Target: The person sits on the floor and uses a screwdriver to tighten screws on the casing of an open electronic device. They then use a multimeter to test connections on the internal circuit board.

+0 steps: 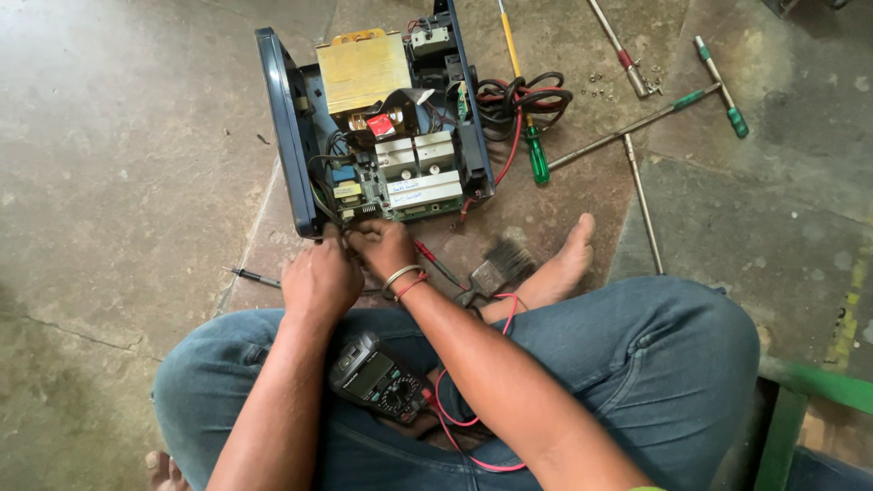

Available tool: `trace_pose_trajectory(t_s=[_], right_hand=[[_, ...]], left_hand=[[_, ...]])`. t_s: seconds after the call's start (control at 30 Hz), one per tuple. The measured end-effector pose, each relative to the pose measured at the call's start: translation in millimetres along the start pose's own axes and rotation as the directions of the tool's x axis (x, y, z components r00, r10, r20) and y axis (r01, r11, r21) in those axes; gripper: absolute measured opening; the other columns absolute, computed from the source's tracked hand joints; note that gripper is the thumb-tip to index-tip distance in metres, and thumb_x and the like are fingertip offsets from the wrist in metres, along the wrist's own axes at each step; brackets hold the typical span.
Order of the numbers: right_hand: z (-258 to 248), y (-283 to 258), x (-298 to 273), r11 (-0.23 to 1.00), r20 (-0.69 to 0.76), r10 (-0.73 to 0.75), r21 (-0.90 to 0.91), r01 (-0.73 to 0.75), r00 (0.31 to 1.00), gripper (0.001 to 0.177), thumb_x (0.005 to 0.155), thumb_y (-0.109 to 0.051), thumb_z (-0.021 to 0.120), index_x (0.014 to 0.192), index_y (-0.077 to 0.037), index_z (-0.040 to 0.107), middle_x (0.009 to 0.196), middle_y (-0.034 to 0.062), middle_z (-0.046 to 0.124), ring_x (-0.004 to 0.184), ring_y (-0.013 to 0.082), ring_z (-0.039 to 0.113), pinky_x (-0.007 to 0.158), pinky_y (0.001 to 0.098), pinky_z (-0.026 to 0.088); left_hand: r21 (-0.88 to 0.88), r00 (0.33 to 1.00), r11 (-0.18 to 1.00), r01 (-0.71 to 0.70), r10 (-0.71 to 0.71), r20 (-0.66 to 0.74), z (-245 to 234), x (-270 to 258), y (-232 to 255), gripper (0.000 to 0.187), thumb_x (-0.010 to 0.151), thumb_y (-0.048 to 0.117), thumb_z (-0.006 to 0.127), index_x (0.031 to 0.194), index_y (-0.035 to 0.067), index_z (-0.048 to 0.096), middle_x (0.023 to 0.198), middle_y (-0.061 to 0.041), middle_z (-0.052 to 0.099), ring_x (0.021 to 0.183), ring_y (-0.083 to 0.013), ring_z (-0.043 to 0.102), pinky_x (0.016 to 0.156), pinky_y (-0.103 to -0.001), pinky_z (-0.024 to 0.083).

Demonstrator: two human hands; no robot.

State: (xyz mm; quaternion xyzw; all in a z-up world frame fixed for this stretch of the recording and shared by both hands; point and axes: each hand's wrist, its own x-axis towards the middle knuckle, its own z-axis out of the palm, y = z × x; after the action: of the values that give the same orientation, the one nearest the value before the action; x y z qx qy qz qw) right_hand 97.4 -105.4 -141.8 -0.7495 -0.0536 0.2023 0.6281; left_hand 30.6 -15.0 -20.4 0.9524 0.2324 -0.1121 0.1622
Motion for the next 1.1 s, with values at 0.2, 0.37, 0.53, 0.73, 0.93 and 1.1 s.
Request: trace_pose_trajectory(t_s=[0.2, 0.37, 0.53, 0.73, 0.93, 1.1], right_hand=[[-12.8, -27.2, -15.9, 0.966, 0.027, 0.04, -0.255, -0.032, 0.999, 0.018, 0.079, -0.024, 0.078, 0.084, -0.006, 0.079, 0.069, 0.0075, 0.077, 0.062, 0.016, 0.076, 0.061, 0.0272, 0.059], [-17.4, -30.8, -18.9, 0.939, 0.17, 0.041, -0.343, 0.02, 0.985, 0.019, 0.08, -0.025, 0.078, 0.081, -0.006, 0.076, 0.065, 0.006, 0.074, 0.059, 0.0165, 0.075, 0.059, 0.0287, 0.058], [-28.5, -27.2, -8.8, 0.982, 0.272, 0.112, -0.179, -0.064, 0.956, 0.014, 0.086, -0.018, 0.073, 0.087, -0.004, 0.074, 0.067, 0.0047, 0.075, 0.059, 0.0131, 0.075, 0.057, 0.0272, 0.058], [-15.2, -0.1, -3.9, 0.993, 0.162, -0.102, -0.046, 0.11, 0.982, 0.013, 0.088, -0.013, 0.073, 0.092, -0.001, 0.074, 0.081, 0.0068, 0.078, 0.07, 0.0116, 0.075, 0.062, 0.0267, 0.06], [-4.2, -4.2, -14.1, 0.997, 0.026, -0.04, 0.074, 0.038, 0.999, 0.017, 0.089, -0.012, 0.073, 0.1, 0.0, 0.071, 0.083, 0.0081, 0.079, 0.073, 0.0106, 0.074, 0.064, 0.0253, 0.059], [-4.9, -8.7, -13.7, 0.975, 0.029, 0.022, 0.22, -0.028, 0.999, 0.017, 0.092, -0.01, 0.073, 0.103, 0.002, 0.071, 0.084, 0.0092, 0.079, 0.074, 0.0105, 0.075, 0.064, 0.0245, 0.058]], left_hand=[[-0.098, 0.996, 0.991, -0.087, 0.089, 0.012, -30.9, -31.6, -0.9, 0.052, 0.088, 0.027, 0.061, 0.137, 0.013, 0.057, 0.112, -0.018, 0.072, 0.103, -0.0396, 0.068, 0.088, -0.05, 0.053], [-0.142, 0.986, 0.976, -0.164, 0.167, 0.008, -14.6, -25.0, -10.2, 0.053, 0.086, 0.021, 0.061, 0.138, 0.01, 0.057, 0.124, -0.02, 0.066, 0.109, -0.0411, 0.064, 0.089, -0.05, 0.052], [-0.172, 0.992, 0.977, -0.127, 0.124, -0.028, -4.9, -17.6, -9.3, 0.041, 0.089, 0.017, 0.057, 0.129, 0.014, 0.065, 0.124, -0.016, 0.069, 0.115, -0.0376, 0.065, 0.097, -0.048, 0.052], [-0.168, 0.988, 0.973, -0.155, 0.152, -0.031, 14.9, -7.0, -16.3, 0.047, 0.086, 0.013, 0.058, 0.131, 0.005, 0.063, 0.119, -0.025, 0.068, 0.109, -0.0436, 0.064, 0.094, -0.052, 0.05], [-0.366, 0.998, 0.928, -0.064, 0.062, -0.018, 28.1, 6.7, -23.8, 0.048, 0.081, 0.016, 0.059, 0.127, 0.003, 0.066, 0.113, -0.029, 0.069, 0.107, -0.0453, 0.065, 0.094, -0.051, 0.052], [-0.459, 0.998, 0.888, -0.02, 0.045, 0.043, 30.5, 9.6, -27.4, 0.054, 0.079, 0.015, 0.058, 0.131, 0.003, 0.064, 0.112, -0.03, 0.07, 0.109, -0.043, 0.067, 0.095, -0.047, 0.053]])
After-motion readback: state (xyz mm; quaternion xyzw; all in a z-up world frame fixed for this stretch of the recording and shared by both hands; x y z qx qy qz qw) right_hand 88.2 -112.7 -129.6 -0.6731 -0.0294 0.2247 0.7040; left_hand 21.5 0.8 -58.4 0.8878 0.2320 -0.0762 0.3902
